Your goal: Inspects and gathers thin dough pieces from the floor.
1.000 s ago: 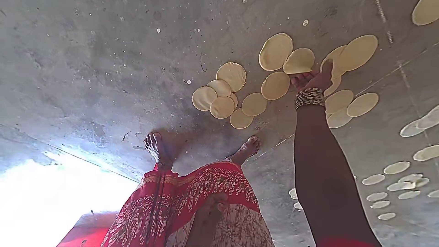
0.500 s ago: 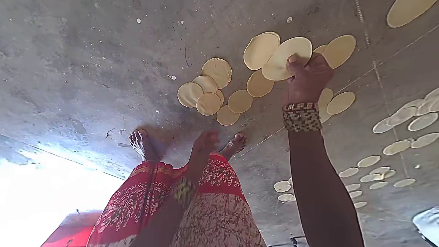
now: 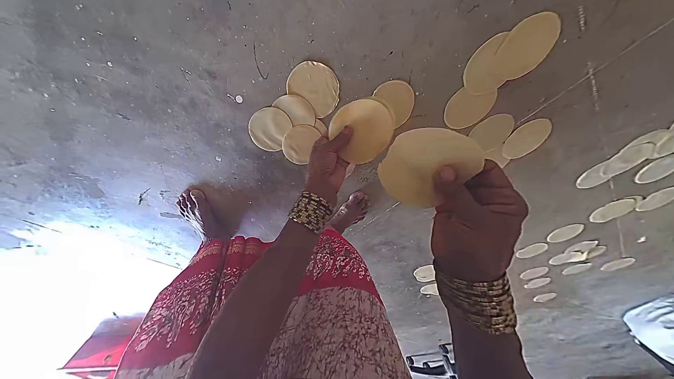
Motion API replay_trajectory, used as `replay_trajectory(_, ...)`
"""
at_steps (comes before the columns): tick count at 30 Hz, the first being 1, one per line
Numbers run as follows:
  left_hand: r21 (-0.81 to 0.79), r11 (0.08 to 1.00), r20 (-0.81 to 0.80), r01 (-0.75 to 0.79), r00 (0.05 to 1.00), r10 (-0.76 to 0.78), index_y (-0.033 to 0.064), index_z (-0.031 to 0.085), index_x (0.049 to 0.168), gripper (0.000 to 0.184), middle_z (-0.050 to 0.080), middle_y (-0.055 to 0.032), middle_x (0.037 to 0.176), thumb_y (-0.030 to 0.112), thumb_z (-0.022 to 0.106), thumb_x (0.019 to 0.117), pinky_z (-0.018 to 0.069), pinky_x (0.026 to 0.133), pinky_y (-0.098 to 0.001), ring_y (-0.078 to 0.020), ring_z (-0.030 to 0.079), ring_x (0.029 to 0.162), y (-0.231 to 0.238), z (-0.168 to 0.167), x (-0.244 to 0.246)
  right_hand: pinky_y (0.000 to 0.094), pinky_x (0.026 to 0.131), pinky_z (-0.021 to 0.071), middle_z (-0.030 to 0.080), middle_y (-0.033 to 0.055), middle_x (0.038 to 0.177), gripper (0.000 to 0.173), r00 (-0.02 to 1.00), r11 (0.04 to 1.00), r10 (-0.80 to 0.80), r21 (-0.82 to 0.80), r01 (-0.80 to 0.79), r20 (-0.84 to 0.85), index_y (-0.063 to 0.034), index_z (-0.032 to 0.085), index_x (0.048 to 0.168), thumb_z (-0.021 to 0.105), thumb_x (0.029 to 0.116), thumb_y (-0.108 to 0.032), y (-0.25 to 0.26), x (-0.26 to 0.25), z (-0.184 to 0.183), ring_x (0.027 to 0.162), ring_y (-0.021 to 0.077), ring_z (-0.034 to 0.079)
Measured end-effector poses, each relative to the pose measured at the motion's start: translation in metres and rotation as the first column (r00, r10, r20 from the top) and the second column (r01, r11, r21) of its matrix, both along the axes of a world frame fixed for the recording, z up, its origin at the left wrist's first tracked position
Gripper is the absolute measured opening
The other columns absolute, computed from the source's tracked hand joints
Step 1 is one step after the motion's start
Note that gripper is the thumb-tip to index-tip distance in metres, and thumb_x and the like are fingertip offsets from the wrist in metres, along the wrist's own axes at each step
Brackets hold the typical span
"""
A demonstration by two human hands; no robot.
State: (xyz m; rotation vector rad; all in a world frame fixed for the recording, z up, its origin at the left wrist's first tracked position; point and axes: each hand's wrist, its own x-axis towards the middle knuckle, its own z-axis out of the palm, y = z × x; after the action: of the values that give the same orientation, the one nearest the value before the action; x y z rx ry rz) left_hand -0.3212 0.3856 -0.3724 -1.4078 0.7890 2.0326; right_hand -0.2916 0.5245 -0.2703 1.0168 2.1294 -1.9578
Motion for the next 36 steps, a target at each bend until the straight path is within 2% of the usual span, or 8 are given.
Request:
replay_trajectory(5,-0.138,0.99,-0.046,-0.014,0.999,0.008,0.0097,0.056,0.13,0.027,0.069,-0.0057,0.11,0.005,0.056,0.1028,0.0615,0.08,-0.034,-0.0163,0.071,0.092,-0.039,0.002,0.017,0.0265,0.084,0.062,0.075,-0.005,0.098,0.02,0.996,0.996,-0.085,-0.006,0.085,0.042,-0.013,0.068,0.11,0.066,0.094,-0.001,0.023,0.021,-0.007,0.091,0.0064,0.072)
replay_trajectory(10,-0.38,0.894,-0.284,0.236,0.89,-0.356,0.0062,0.066,0.121,0.021,0.073,-0.002,0.104,0.008,0.061,0.1009,0.0615,0.08,-0.03,-0.0101,0.071,0.089,-0.06,0.029,0.04,0.0296,0.091,0.0541,0.063,0.0113,0.125,0.045,0.968,0.891,0.108,0.409,-0.195,0.225,0.0039,0.056,0.129,0.071,0.0904,-0.013,0.03,0.045,-0.038,0.108,0.0122,0.063)
replay_trajectory(12,-0.503,0.824,-0.38,0.26,0.79,-0.481,0.0035,0.07,0.119,0.021,0.074,-0.0005,0.101,0.005,0.063,0.0989,0.0601,0.08,-0.0259,-0.0058,0.07,0.087,-0.058,0.039,0.049,0.0253,0.083,0.0592,0.068,-0.0047,0.107,0.025,0.977,0.95,0.197,0.234,-0.209,0.077,-0.0077,0.063,0.117,0.071,0.0936,-0.014,-0.003,0.043,-0.034,0.094,0.0037,0.067)
replay_trajectory(15,-0.58,0.781,-0.464,0.231,0.695,-0.55,-0.0002,0.07,0.122,0.027,0.075,-0.0034,0.106,-0.002,0.062,0.0966,0.0591,0.084,-0.0238,-0.0039,0.07,0.091,-0.049,0.052,0.061,0.0246,0.077,0.0613,0.072,-0.0062,0.095,0.015,0.974,0.972,0.224,-0.082,-0.22,0.046,-0.0096,0.069,0.11,0.069,0.0958,-0.013,-0.056,0.034,-0.024,0.084,0.0048,0.07)
replay_trajectory(22,-0.514,0.811,-0.567,0.278,0.6,-0.564,-0.0027,0.053,0.145,0.048,0.068,-0.012,0.13,-0.003,0.055,0.0965,0.0561,0.095,-0.0245,-0.0071,0.068,0.109,-0.053,0.073,0.085,0.0224,0.077,0.0616,0.075,-0.0009,0.094,0.018,0.999,0.998,0.037,-0.055,-0.038,-0.018,-0.0041,0.071,0.108,0.073,0.0899,-0.002,-0.09,0.045,-0.011,0.083,0.0061,0.072)
replay_trajectory(28,-0.265,0.944,-0.674,0.194,0.663,-0.326,-0.0011,0.052,0.145,0.046,0.067,-0.0025,0.129,0.024,0.038,0.1092,0.0533,0.099,-0.0265,-0.003,0.064,0.109,-0.067,0.082,0.097,0.0238,0.08,0.0611,0.075,-0.0015,0.097,0.01,0.992,0.99,0.073,-0.115,-0.085,-0.102,-0.0078,0.077,0.101,0.071,0.0936,-0.005,-0.093,0.056,-0.003,0.087,0.0073,0.071)
replay_trajectory(32,-0.322,0.925,-0.676,0.205,0.634,-0.375,-0.0049,0.05,0.146,0.043,0.058,-0.0108,0.145,0.005,0.036,0.1065,0.0498,0.105,-0.0271,-0.0077,0.06,0.125,-0.071,0.087,0.103,0.0228,0.077,0.0616,0.075,-0.0027,0.093,0.014,0.994,0.994,0.082,-0.064,-0.086,-0.071,-0.0074,0.074,0.102,0.074,0.0886,-0.003,-0.102,0.058,0.008,0.083,0.0062,0.071)
replay_trajectory(36,-0.344,0.917,-0.683,0.201,0.616,-0.392,-0.0057,0.05,0.145,0.041,0.063,-0.0092,0.136,0.003,0.039,0.1058,0.0531,0.098,-0.0228,-0.0031,0.064,0.111,-0.074,0.092,0.105,0.0228,0.08,0.0613,0.075,-0.001,0.097,0.011,0.993,0.995,0.076,-0.064,-0.082,-0.092,-0.0065,0.077,0.097,0.071,0.0905,0.001,-0.104,0.062,0.012,0.089,0.0072,0.071)
